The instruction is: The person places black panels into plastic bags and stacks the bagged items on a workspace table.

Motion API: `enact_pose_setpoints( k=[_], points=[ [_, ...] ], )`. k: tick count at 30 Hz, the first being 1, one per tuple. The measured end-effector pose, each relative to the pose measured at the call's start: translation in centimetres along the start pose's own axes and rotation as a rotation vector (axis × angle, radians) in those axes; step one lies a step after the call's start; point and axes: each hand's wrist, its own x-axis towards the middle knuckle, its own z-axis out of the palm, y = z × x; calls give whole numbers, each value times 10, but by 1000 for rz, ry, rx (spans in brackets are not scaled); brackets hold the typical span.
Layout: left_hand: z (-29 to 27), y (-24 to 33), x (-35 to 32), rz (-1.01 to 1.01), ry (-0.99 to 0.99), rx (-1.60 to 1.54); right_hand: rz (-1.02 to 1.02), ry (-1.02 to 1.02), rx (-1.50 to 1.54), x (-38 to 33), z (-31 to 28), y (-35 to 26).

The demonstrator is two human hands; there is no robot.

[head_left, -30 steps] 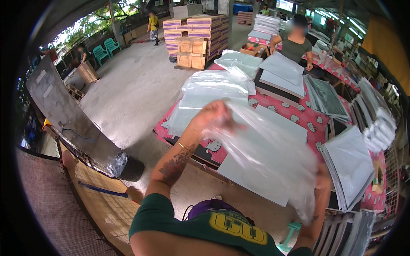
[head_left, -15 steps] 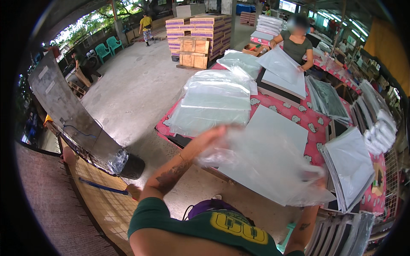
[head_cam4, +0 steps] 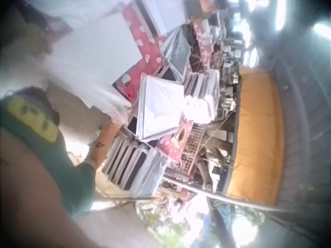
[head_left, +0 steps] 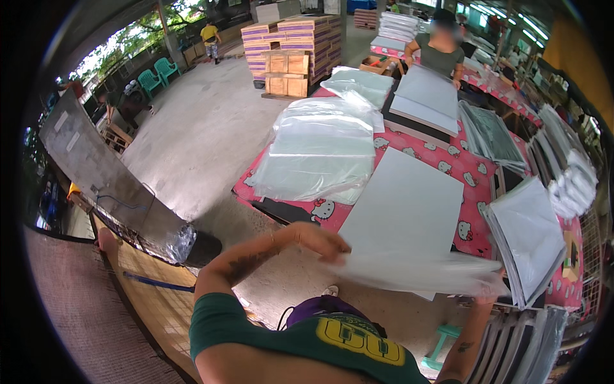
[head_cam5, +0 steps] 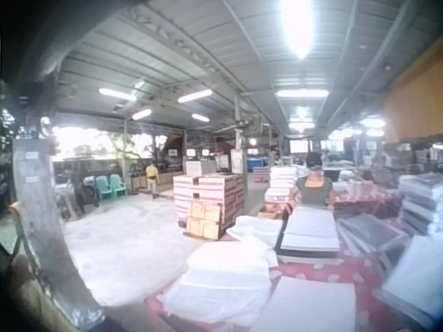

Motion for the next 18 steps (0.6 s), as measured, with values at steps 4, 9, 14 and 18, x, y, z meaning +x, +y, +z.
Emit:
enact_pose_setpoints(
  k=[4,9,14,18],
  points=[
    [-14,-21,-13,410,66,-128,-150,-151,-144,-27,-49,33],
    [20,-4,-19,388,486,-863,163,-52,-125,-59,-20,70],
    [40,-85,8,167,698,-137,-75,434,-1050,-54,-44,151],
    [70,-94,42,-39,1147,483,-229,703,-1218,-50,-38,186]
  ],
)
